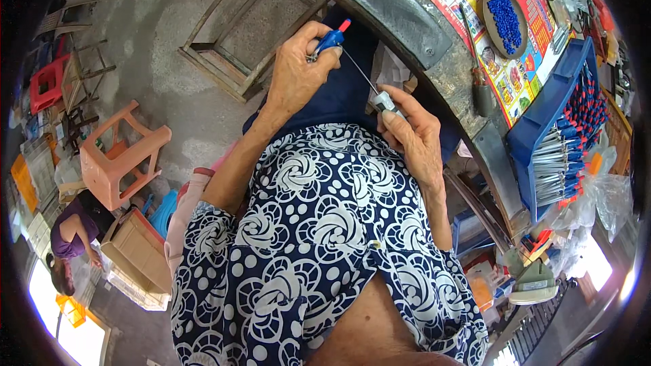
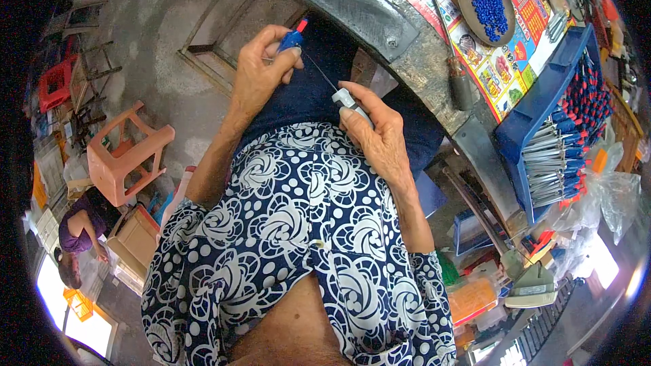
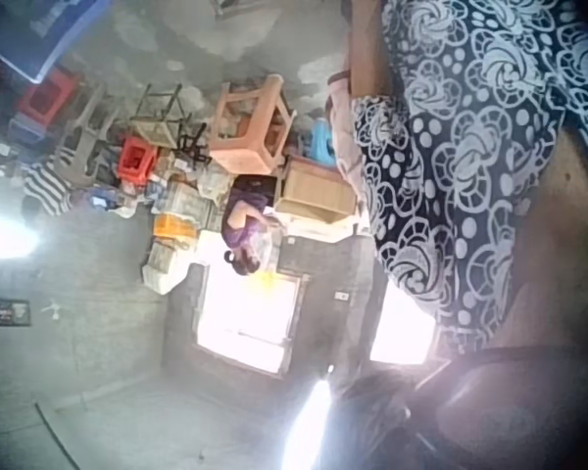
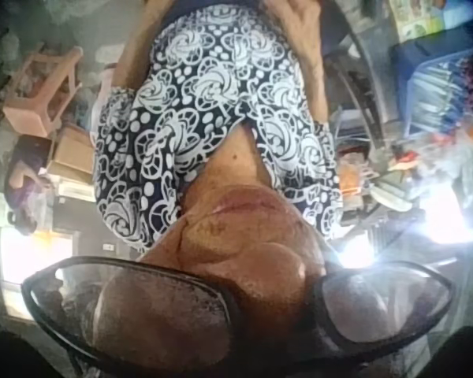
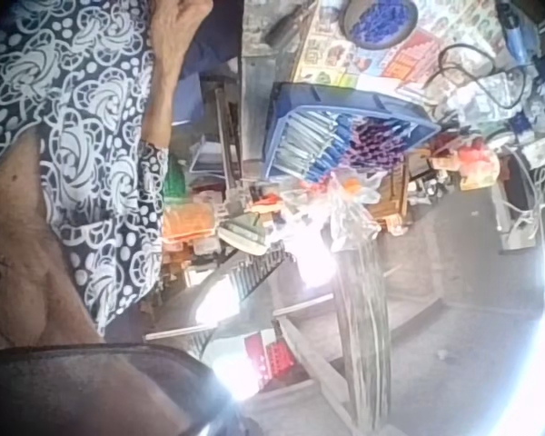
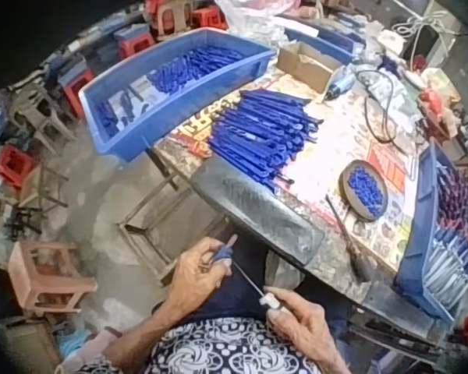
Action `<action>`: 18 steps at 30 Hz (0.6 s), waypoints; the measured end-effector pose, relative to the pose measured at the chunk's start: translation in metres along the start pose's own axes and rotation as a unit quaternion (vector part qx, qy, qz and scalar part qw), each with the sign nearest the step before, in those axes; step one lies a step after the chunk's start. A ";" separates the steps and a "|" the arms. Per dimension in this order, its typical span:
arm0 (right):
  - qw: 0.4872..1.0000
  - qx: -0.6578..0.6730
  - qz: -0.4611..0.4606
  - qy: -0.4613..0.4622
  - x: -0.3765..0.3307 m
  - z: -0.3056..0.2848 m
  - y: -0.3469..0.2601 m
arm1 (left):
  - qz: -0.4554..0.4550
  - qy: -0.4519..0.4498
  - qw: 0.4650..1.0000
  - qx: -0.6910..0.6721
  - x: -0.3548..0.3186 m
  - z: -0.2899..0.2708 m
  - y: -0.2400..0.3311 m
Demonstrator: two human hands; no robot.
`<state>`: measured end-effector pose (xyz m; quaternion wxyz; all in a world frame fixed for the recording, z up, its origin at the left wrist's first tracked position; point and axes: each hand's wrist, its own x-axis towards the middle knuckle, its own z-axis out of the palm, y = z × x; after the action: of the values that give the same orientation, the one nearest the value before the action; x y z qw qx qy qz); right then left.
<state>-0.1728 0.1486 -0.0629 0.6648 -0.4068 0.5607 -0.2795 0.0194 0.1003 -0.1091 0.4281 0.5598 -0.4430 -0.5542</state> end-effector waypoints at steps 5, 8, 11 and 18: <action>1.000 0.009 0.002 0.009 -0.001 0.000 0.000 | -0.004 -0.005 1.000 0.004 0.000 0.000 -0.002; 1.000 0.016 0.004 -0.004 0.000 0.000 0.000 | -0.009 0.000 1.000 0.003 -0.001 0.002 0.000; 0.999 0.030 0.017 -0.015 -0.001 0.000 -0.002 | -0.001 0.000 1.000 0.000 0.000 0.001 -0.005; 0.990 0.127 0.057 -0.038 0.001 0.000 0.001 | 0.024 0.021 0.999 0.036 -0.001 0.003 -0.005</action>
<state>-0.1726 0.1484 -0.0637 0.7467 -0.2968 0.5175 -0.2941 0.0168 0.1023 -0.1135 0.4303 0.5753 -0.4671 -0.5154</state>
